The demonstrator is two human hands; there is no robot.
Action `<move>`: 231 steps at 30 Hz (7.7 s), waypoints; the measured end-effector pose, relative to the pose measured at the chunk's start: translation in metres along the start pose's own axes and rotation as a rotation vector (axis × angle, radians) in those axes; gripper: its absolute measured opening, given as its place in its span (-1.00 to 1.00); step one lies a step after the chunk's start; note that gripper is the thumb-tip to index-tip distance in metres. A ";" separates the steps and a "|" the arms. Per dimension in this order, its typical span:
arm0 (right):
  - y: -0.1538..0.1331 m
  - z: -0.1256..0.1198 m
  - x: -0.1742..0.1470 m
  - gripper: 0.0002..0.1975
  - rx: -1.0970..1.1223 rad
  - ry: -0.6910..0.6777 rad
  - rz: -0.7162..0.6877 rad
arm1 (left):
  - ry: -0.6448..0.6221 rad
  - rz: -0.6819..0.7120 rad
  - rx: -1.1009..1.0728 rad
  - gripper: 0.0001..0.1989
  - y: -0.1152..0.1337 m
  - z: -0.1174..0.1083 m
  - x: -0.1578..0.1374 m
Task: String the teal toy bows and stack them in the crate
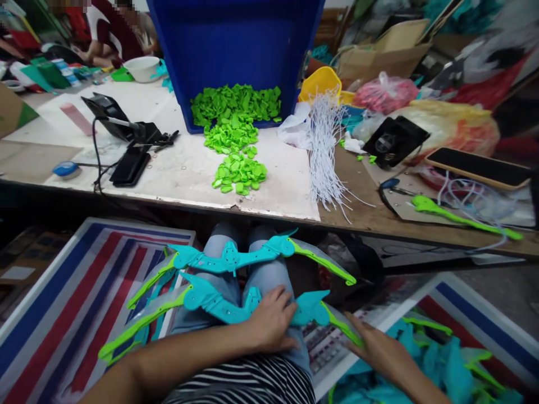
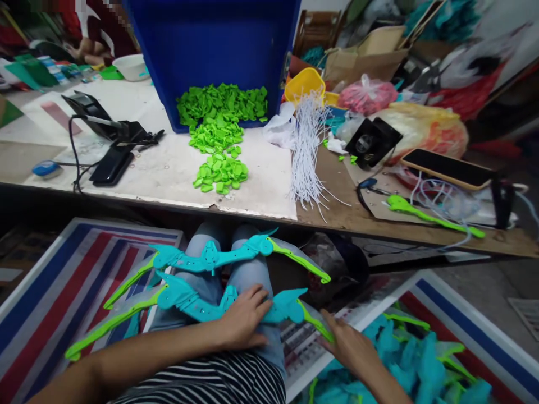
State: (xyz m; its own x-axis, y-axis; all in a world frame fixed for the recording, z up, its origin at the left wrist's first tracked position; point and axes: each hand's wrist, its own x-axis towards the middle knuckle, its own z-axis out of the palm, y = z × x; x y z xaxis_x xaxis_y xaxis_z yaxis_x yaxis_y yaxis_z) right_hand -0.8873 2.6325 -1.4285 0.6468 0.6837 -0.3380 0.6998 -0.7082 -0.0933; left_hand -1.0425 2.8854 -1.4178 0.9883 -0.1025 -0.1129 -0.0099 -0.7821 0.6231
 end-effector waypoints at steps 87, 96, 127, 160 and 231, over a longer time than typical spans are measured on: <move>-0.193 -0.023 0.136 -0.57 0.577 0.513 -0.490 | -0.266 -0.228 -0.421 -0.48 -0.138 -0.136 0.047; -0.198 -0.025 0.143 -0.48 0.426 0.405 -0.343 | -0.200 -0.213 -0.383 -0.51 -0.137 -0.130 0.046; -0.179 -0.119 0.163 -0.74 0.352 0.737 -0.517 | 0.309 -0.023 0.563 -0.72 -0.101 -0.099 -0.014; -0.186 -0.096 0.159 -0.72 0.275 0.499 -0.789 | -0.037 -0.668 -0.950 -0.56 -0.132 -0.122 0.024; -0.202 -0.008 0.046 -0.82 0.343 0.550 -0.833 | -0.267 -0.672 -1.005 -0.53 -0.089 -0.072 -0.025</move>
State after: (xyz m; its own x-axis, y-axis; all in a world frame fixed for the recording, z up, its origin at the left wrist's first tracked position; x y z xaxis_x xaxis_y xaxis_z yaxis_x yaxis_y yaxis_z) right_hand -0.9965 2.8078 -1.4177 0.1100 0.9021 0.4174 0.9184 0.0683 -0.3896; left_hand -1.0555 3.0022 -1.4145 0.6889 -0.0772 -0.7207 0.7248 0.0785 0.6845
